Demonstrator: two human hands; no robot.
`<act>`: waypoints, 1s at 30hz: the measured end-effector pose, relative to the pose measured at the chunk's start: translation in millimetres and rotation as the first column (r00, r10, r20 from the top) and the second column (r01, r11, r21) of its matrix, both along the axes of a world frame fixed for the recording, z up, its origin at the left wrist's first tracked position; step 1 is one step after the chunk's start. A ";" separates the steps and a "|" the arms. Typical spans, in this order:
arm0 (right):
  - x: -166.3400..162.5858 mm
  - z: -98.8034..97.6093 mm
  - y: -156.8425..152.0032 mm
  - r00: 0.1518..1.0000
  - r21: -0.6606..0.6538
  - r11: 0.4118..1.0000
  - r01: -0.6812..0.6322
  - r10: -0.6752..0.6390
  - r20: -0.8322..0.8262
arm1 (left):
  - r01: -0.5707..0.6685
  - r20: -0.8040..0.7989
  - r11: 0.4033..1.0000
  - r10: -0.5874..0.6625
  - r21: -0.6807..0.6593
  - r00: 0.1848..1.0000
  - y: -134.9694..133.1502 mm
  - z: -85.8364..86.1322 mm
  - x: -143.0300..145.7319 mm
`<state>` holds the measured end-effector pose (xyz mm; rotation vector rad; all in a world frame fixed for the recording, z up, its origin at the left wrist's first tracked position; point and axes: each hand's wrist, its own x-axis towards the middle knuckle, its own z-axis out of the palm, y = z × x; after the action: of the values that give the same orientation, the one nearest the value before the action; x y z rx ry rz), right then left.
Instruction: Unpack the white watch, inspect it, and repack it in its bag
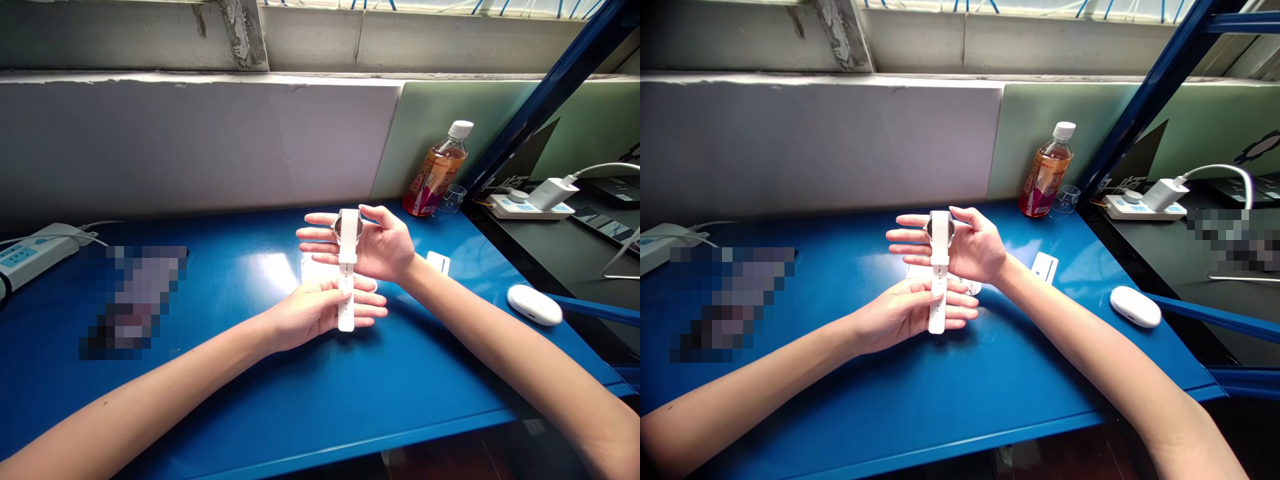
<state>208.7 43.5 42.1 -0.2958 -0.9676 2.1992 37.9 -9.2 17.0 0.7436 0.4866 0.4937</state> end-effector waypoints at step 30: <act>9.6 -0.8 18.0 0.805 0.260 0.778 0.572 -0.594 0.005 | -0.254 0.077 0.957 0.266 -0.139 0.961 3.4 12.6 -2.4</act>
<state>218.3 61.4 41.2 -0.5034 -1.0169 1.4880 35.5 -5.8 29.6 0.5320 0.5254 0.7338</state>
